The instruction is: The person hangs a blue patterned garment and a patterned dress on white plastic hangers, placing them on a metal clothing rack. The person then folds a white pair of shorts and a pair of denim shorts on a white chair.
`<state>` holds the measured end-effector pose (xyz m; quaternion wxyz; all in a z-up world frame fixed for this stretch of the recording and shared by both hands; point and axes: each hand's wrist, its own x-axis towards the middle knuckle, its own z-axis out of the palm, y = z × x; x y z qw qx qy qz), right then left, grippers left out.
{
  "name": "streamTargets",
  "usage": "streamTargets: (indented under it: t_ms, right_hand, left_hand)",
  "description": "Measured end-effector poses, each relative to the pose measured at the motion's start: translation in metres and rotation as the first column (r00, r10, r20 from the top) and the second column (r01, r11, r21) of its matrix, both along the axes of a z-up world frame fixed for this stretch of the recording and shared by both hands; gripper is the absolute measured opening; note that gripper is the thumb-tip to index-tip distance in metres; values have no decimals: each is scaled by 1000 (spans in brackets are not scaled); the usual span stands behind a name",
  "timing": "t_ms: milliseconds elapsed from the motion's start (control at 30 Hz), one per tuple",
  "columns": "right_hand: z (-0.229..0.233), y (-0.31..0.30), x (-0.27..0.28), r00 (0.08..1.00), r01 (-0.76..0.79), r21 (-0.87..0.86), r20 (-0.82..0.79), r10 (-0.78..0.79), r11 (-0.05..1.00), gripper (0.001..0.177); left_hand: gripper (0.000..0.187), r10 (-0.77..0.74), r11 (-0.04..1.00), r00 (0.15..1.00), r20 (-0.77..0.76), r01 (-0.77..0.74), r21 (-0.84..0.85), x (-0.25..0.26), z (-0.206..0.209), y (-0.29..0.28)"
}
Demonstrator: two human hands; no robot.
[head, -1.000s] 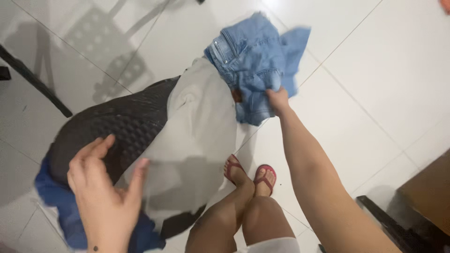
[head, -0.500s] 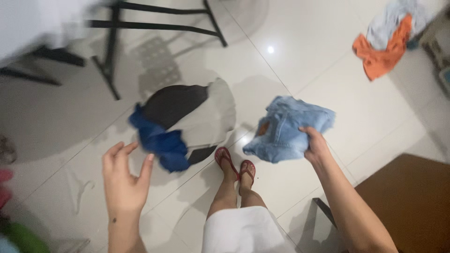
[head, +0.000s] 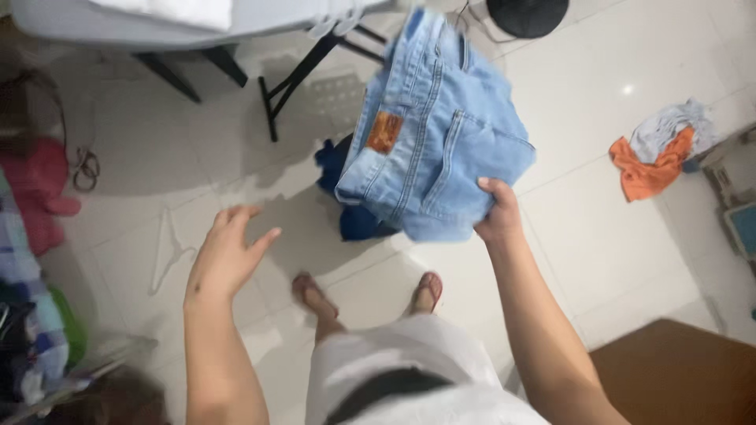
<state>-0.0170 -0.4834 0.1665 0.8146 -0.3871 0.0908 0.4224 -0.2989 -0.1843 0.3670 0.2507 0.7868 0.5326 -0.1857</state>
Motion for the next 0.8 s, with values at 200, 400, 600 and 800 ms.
streamTargets:
  t_ms: [200, 400, 600, 800]
  right_hand:
    - [-154, 12, -101, 976, -124, -668, 51, 211, 734, 63]
    - [-151, 67, -148, 943, -213, -944, -131, 307, 251, 78]
    - [-121, 186, -69, 709, 370, -802, 570, 416, 469, 60]
    - [-52, 317, 39, 658, 425, -532, 737, 153, 732, 17]
  left_hand:
    - [59, -330, 944, 942, 57, 328, 47, -87, 0, 63]
    - [61, -275, 961, 954, -121, 274, -18, -151, 16, 136]
    - [61, -246, 968, 967, -71, 248, 26, -169, 26, 211]
    - [64, -173, 985, 970, -171, 175, 0, -145, 24, 262]
